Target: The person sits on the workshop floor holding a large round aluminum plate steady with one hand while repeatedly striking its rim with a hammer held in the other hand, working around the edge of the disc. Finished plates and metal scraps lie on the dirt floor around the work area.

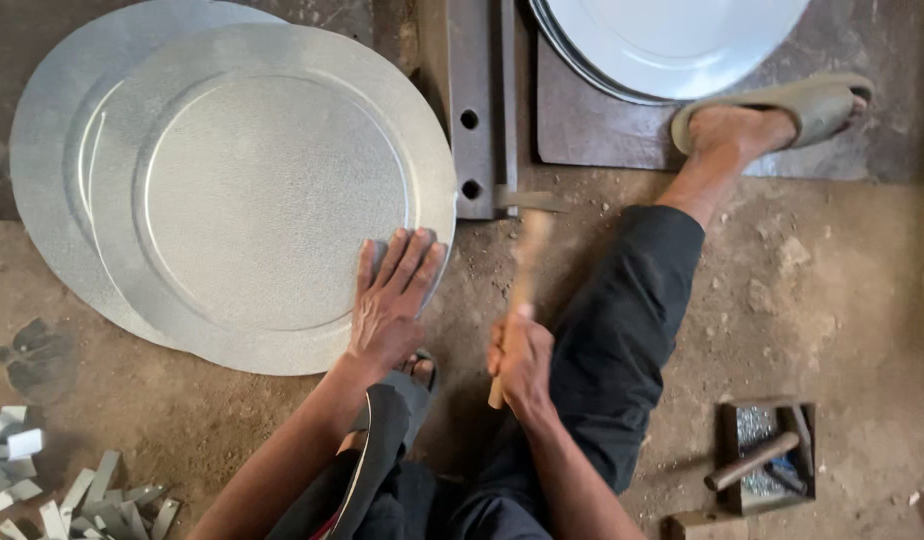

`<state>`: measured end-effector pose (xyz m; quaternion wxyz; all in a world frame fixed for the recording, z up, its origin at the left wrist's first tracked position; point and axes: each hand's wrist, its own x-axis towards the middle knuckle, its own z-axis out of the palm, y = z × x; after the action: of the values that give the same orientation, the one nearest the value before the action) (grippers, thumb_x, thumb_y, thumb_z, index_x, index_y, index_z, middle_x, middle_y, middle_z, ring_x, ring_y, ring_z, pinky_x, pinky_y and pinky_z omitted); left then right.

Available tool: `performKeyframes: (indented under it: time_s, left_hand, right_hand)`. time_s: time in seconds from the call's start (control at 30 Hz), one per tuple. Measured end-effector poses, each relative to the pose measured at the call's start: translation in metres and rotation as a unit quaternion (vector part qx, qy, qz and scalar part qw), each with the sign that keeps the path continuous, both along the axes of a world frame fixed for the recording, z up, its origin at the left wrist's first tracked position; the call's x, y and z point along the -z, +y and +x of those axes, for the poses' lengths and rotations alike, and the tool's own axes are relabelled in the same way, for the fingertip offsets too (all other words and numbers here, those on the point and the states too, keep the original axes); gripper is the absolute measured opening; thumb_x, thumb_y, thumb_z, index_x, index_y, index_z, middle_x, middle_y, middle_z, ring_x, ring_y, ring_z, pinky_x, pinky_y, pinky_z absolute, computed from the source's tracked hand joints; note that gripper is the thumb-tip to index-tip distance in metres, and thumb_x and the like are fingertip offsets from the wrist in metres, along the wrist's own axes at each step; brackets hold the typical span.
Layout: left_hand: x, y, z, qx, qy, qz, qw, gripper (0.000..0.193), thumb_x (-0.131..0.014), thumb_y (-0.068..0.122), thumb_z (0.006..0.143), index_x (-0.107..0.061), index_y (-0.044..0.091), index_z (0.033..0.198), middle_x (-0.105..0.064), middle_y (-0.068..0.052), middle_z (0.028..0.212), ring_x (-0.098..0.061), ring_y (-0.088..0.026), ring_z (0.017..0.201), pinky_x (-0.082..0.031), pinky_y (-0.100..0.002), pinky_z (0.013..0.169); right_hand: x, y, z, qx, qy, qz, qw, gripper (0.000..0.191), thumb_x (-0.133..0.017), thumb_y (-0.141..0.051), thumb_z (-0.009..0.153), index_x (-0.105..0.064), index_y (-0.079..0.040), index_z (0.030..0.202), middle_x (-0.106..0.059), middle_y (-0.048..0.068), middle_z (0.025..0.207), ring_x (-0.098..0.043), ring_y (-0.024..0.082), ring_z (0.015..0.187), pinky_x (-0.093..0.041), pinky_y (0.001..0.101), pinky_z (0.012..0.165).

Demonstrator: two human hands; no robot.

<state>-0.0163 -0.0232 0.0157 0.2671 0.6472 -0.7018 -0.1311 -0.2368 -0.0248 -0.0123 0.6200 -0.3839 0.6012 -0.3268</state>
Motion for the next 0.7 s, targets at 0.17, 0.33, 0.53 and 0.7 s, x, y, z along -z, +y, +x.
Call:
performKeyframes:
  time_s: [0.17,0.33,0.53,0.7]
  left_hand:
    - [0.000,0.007,0.001,-0.003,-0.007,0.019,1.000,0.084,-0.060,-0.002,0.075,-0.043,0.013,0.156,-0.041,-0.010,0.163,-0.033,-0.032,0.154,-0.014,-0.060,0.126]
    - [0.003,0.007,0.004,0.000,-0.005,-0.013,1.000,0.083,-0.061,-0.001,0.075,-0.044,0.013,0.155,-0.040,-0.010,0.163,-0.032,-0.033,0.154,-0.015,-0.061,0.125]
    - [0.003,0.007,0.006,0.012,0.013,0.004,1.000,0.088,-0.061,-0.002,0.069,-0.044,0.014,0.154,-0.040,-0.009,0.163,-0.032,-0.033,0.154,-0.014,-0.060,0.125]
    - [0.003,0.014,0.008,0.011,0.009,0.004,1.000,0.083,-0.063,0.002,0.076,-0.043,0.014,0.156,-0.039,-0.009,0.164,-0.031,-0.033,0.155,-0.014,-0.059,0.127]
  right_hand:
    - [0.015,-0.005,0.002,-0.089,0.236,-0.177,0.951,0.056,-0.044,-0.045,0.113,-0.057,-0.003,0.078,-0.046,0.007,0.065,-0.044,0.016,0.053,-0.038,0.0333,0.051]
    - [0.013,-0.013,0.007,0.121,-0.109,0.020,0.986,0.050,-0.044,-0.046,0.106,-0.055,-0.001,0.087,-0.052,0.004,0.067,-0.046,0.014,0.046,-0.041,0.0318,0.042]
    - [-0.008,-0.013,0.012,0.016,-0.122,0.156,0.980,0.055,-0.045,-0.054,0.104,-0.050,-0.004,0.081,-0.045,0.003,0.064,-0.040,0.013,0.044,-0.037,0.0311,0.039]
    - [-0.006,-0.006,0.013,0.113,-0.215,0.063,0.968,0.055,-0.048,-0.053,0.106,-0.049,-0.005,0.081,-0.049,0.002,0.066,-0.042,0.011,0.046,-0.039,0.0301,0.041]
